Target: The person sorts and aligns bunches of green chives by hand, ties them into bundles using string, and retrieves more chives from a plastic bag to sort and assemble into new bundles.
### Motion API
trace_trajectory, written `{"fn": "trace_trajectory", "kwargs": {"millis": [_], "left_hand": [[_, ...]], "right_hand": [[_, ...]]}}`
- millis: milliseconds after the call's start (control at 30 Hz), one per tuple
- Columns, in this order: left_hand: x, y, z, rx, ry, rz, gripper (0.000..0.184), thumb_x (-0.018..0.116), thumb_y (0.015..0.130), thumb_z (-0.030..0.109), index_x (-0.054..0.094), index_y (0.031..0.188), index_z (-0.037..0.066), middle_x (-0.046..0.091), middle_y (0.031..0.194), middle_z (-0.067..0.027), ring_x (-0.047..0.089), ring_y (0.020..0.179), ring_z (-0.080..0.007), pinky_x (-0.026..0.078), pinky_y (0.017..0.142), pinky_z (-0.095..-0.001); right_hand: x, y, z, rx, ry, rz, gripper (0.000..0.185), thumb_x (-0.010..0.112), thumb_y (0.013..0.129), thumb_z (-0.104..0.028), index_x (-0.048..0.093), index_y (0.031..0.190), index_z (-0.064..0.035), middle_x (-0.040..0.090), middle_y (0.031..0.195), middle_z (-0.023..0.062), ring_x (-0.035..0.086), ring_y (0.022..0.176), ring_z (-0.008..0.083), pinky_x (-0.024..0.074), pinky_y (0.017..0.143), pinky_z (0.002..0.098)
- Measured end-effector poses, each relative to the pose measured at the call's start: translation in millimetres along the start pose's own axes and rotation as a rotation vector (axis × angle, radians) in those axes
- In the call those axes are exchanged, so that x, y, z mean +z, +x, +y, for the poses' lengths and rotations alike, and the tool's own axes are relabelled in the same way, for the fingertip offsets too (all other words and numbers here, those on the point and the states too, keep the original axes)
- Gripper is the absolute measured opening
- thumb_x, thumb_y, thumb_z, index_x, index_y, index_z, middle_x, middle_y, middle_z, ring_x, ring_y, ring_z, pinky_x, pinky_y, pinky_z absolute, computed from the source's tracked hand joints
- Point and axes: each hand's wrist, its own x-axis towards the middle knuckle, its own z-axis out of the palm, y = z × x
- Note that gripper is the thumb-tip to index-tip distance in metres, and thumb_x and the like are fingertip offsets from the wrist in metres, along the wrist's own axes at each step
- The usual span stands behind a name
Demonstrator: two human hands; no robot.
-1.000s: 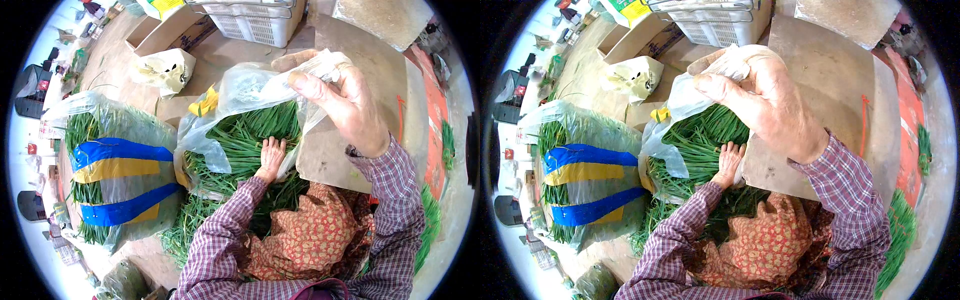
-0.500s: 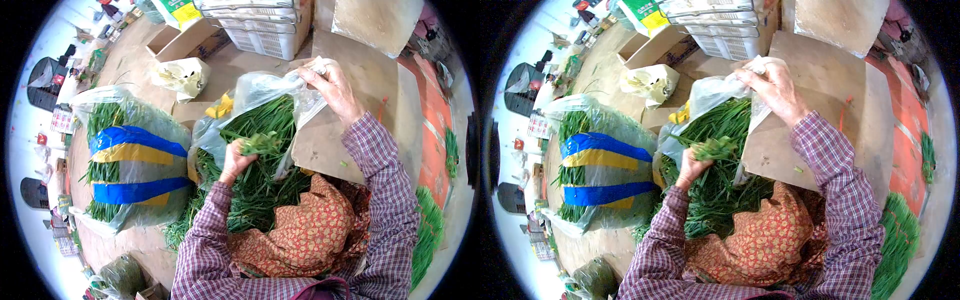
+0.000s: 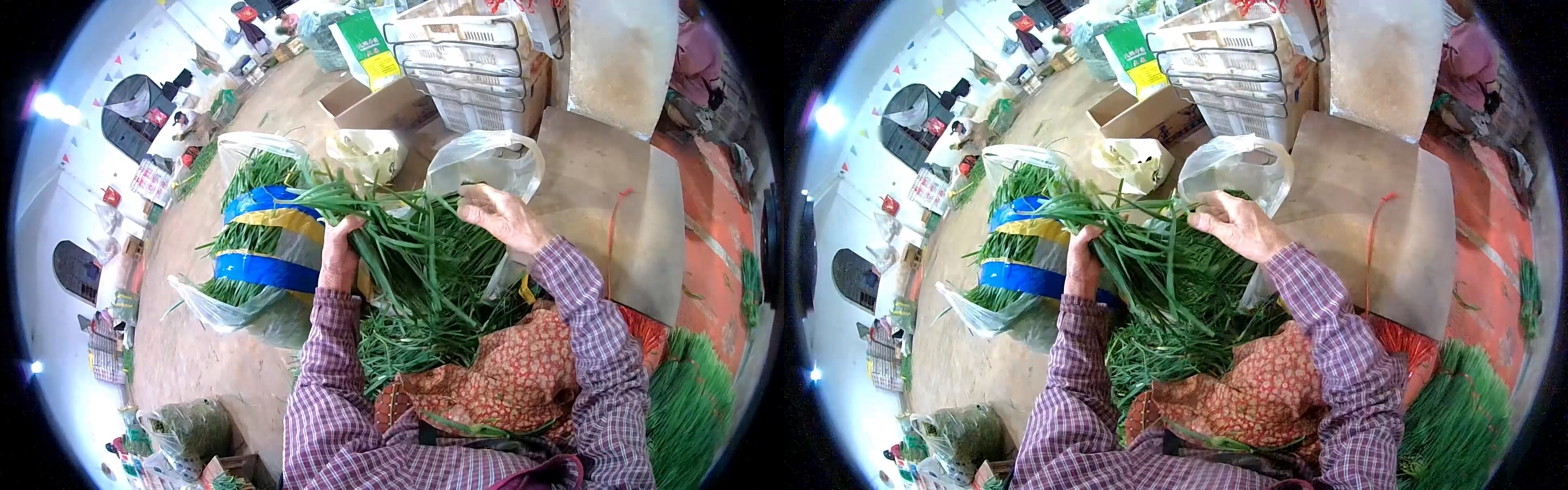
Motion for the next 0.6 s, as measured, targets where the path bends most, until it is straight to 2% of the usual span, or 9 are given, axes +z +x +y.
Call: {"fn": "trace_trajectory", "kwargs": {"millis": [67,167,200,333,400,433,467,567,600], "left_hand": [[-37,-4,-8,-0.031,-0.067,-0.051,0.041,0.057,0.075,0.01,0.051,0.112,-0.006,0.062,0.106,-0.0243,0.061,0.104,-0.0407,0.052,0.091,-0.049],[-19,-42,12,-0.055,-0.223,-0.127,0.043,0.06,0.072,0.009,0.053,0.113,0.0,0.061,0.104,-0.0172,0.061,0.099,-0.0362,0.05,0.091,-0.0477],[-6,-57,17,-0.023,-0.278,-0.114,0.043,0.061,0.071,0.008,0.052,0.111,-0.001,0.061,0.098,-0.0147,0.063,0.091,-0.0334,0.053,0.087,-0.0459],[-9,-85,14,-0.098,-0.505,-0.215,0.048,0.061,0.067,0.004,0.052,0.115,0.007,0.061,0.102,-0.0098,0.061,0.099,-0.0311,0.051,0.089,-0.0461],[-4,-100,16,-0.082,-0.59,-0.152,0.045,0.063,0.066,0.002,0.053,0.11,0.01,0.06,0.096,-0.0051,0.06,0.098,-0.0283,0.046,0.094,-0.0481],[3,-103,19,-0.049,-0.599,-0.328,0.044,0.065,0.067,0.003,0.054,0.109,0.01,0.059,0.093,-0.0041,0.059,0.096,-0.0279,0.044,0.096,-0.0494],[11,-107,20,-0.014,-0.605,-0.504,0.042,0.066,0.067,0.005,0.054,0.108,0.01,0.057,0.089,-0.003,0.059,0.094,-0.0274,0.043,0.098,-0.0507],[12,-125,18,-0.066,-0.684,-0.401,0.04,0.07,0.069,0.01,0.056,0.107,0.011,0.057,0.088,-0.0027,0.059,0.091,-0.0287,0.04,0.099,-0.0539],[8,-129,16,-0.089,-0.72,-0.38,0.041,0.071,0.071,0.012,0.057,0.11,0.011,0.06,0.093,-0.0038,0.06,0.093,-0.0298,0.041,0.1,-0.0551]], "right_hand": [[10,2,30,0.037,0.016,0.012,0.073,0.056,0.087,-0.059,0.05,0.128,0.0012,0.059,0.122,0.0218,0.057,0.114,0.0287,0.0451,0.096,0.0393],[34,0,48,0.297,-0.023,0.111,0.1,0.033,0.081,-0.082,0.052,0.124,0.006,0.058,0.122,0.0224,0.055,0.115,0.0325,0.0422,0.099,0.0401],[42,1,56,0.315,0.048,0.049,0.104,0.033,0.078,-0.085,0.056,0.12,0.0077,0.06,0.118,0.0233,0.056,0.112,0.0335,0.0428,0.096,0.0413],[75,10,68,0.291,0.067,-0.052,0.117,0.028,0.065,-0.095,0.062,0.111,0.0061,0.063,0.107,0.0225,0.058,0.104,0.0318,0.0411,0.095,0.0462],[93,5,68,0.348,0.081,-0.046,0.118,0.029,0.062,-0.097,0.063,0.11,0.0058,0.061,0.112,0.0248,0.055,0.113,0.0334,0.0398,0.098,0.0494],[84,3,56,0.447,0.139,-0.319,0.119,0.03,0.061,-0.097,0.062,0.111,0.0062,0.061,0.112,0.0265,0.055,0.115,0.0346,0.0424,0.097,0.0508],[95,5,75,0.377,0.018,-0.281,0.114,0.035,0.063,-0.095,0.063,0.11,0.0056,0.065,0.104,0.0228,0.063,0.1,0.0301,0.0494,0.088,0.0431],[102,-21,24,0.45,0.349,-0.334,0.073,0.056,0.084,-0.066,0.064,0.111,0.0019,0.068,0.097,0.0131,0.065,0.082,0.0193,0.0528,0.072,0.0319],[109,-25,21,0.45,0.344,-0.334,0.073,0.056,0.084,-0.066,0.064,0.111,0.0019,0.068,0.097,0.0131,0.065,0.082,0.0193,0.0528,0.072,0.0319]]}}
